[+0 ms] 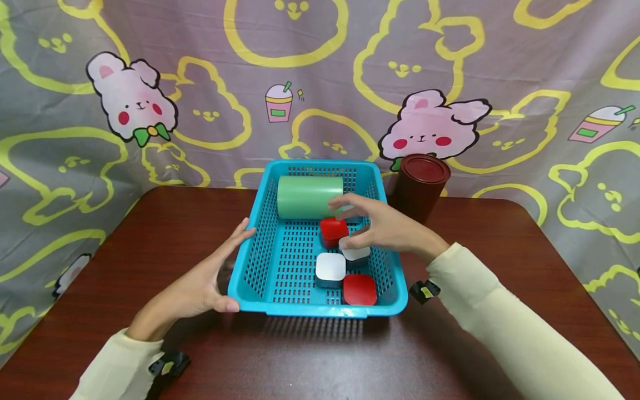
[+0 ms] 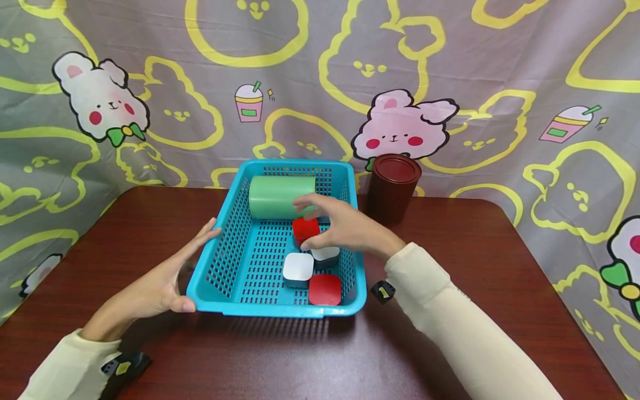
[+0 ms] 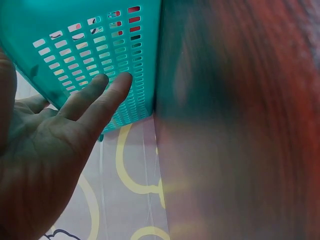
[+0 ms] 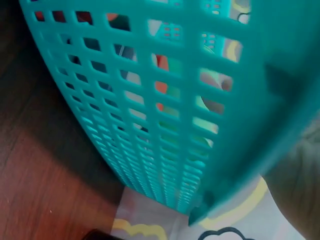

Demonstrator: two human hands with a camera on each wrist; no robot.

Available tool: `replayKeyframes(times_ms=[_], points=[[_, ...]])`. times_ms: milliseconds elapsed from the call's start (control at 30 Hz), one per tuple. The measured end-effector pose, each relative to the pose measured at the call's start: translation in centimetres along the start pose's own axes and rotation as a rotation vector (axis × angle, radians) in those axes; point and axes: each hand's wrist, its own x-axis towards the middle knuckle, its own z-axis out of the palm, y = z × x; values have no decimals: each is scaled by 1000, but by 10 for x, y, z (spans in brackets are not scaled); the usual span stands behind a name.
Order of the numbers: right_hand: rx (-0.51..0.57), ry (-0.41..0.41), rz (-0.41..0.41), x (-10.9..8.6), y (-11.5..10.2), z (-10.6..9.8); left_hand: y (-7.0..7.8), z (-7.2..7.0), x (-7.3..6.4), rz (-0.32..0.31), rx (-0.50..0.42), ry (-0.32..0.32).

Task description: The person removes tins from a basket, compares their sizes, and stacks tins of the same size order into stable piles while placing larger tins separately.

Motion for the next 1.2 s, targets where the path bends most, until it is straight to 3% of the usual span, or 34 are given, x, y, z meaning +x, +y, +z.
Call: replayKeyframes(times_ms=[333, 600, 967, 1200], points=[[-156, -140, -31, 5, 1, 11, 0, -1, 0, 3, -8, -2], [-161, -225, 4, 10, 1, 14, -1, 0, 0, 17, -53, -12], [-169, -308, 94, 17, 2, 24, -1, -1, 0, 27, -38, -10], [-234, -345, 120, 19, 1, 29, -1, 0, 0, 24, -33, -10]])
